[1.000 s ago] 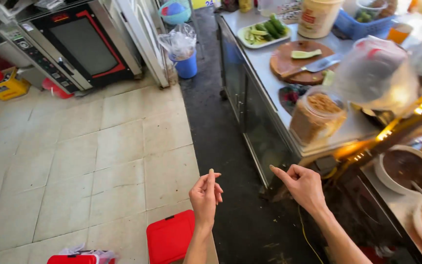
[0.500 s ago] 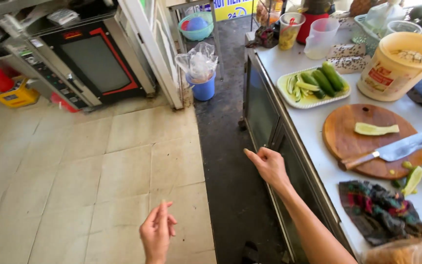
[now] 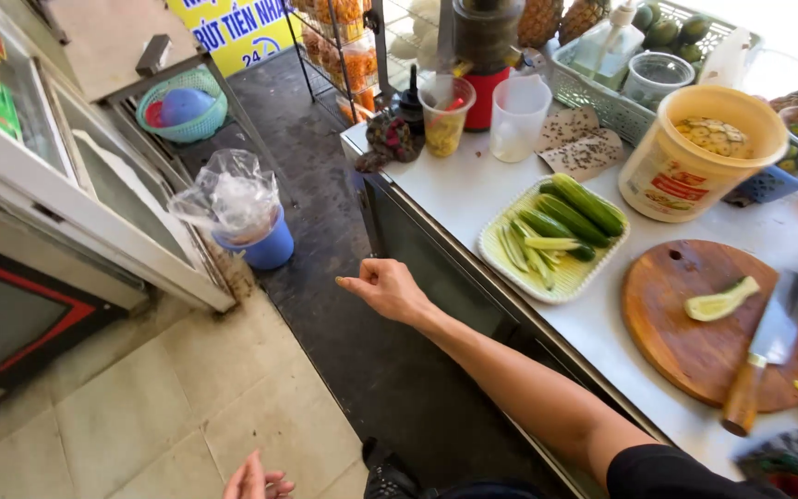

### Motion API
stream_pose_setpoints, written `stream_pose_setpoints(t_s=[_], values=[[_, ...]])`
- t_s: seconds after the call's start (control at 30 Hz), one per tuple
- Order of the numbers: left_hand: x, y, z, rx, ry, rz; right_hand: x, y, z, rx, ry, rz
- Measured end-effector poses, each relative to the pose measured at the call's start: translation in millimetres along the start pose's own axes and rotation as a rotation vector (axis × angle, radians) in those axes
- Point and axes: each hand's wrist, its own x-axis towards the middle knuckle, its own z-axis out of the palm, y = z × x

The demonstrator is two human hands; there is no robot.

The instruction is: Assemble a banh mi sandwich with meat, sauces, and vegetables.

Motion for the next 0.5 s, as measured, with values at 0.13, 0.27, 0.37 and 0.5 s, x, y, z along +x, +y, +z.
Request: stream_pose_setpoints(t_s=[0.13, 0.27, 0.37, 0.5], values=[[24.2, 183.9, 56.1, -0.088, -0.07, 0.23, 105.9, -15.9, 17.2, -0.007, -0.006, 0.056], [66.7, 355.6, 89.3, -0.134, -0.122, 0.284, 203.7, -16.7, 42.9, 0.03, 0.027, 0.117], [125.3, 452.0, 121.3, -0.109, -0.099, 0.283, 295.4, -0.2, 66.4, 0.152, 0.067, 0.104], [258.2, 489.2, 166.8, -0.168, -0.241, 0.428, 429.8, 8.2, 84.6, 0.268, 0.095, 0.154]])
